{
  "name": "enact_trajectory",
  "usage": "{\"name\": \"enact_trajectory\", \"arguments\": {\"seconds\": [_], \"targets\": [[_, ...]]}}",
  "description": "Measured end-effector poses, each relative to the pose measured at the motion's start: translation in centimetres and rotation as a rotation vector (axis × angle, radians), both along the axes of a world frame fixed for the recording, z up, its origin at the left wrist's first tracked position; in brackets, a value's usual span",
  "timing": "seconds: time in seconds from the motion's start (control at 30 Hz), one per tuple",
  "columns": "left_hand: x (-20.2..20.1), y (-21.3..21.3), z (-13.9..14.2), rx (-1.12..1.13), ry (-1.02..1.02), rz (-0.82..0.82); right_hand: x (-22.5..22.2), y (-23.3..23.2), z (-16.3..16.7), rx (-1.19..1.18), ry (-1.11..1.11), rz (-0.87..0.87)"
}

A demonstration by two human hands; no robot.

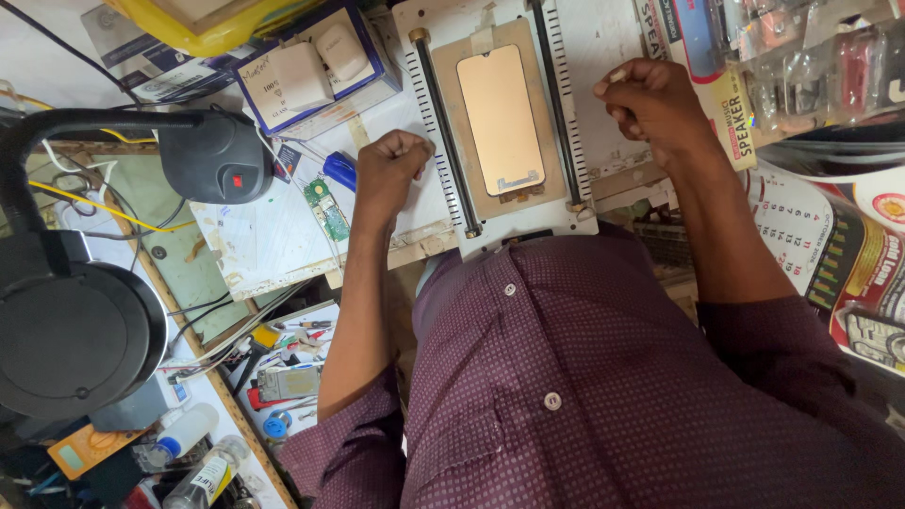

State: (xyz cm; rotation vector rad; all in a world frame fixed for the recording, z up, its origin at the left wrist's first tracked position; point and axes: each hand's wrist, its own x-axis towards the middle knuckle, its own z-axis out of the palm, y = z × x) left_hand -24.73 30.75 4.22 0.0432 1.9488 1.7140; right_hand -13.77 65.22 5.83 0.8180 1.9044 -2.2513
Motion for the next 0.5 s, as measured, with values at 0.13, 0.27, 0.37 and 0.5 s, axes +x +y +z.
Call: {"name": "enact_trajectory", "arguments": {"seconds": [0.13, 0.27, 0.37, 0.5], "targets": [[0.7, -1.0, -0.1, -0.049, -0.023, 0.025, -0.1, -0.6, 0.4, -0.012, -0.01, 0.028], [1.4, -1.8, 0.2, -0.054, -0.094, 0.061, -0.3, -1.4, 0.4, -0.04, -0.018, 0.042], [1.9, -2.5, 0.3, -0.063, -0.125, 0.086, -0.3, -2.0, 0.3, -0.032, 0.001, 0.057], [2.5, -3.6, 0.0, -0.083, -0.093, 0.074, -0.4, -2.7, -0.2, -0.046, 0.051, 0.096]]}}
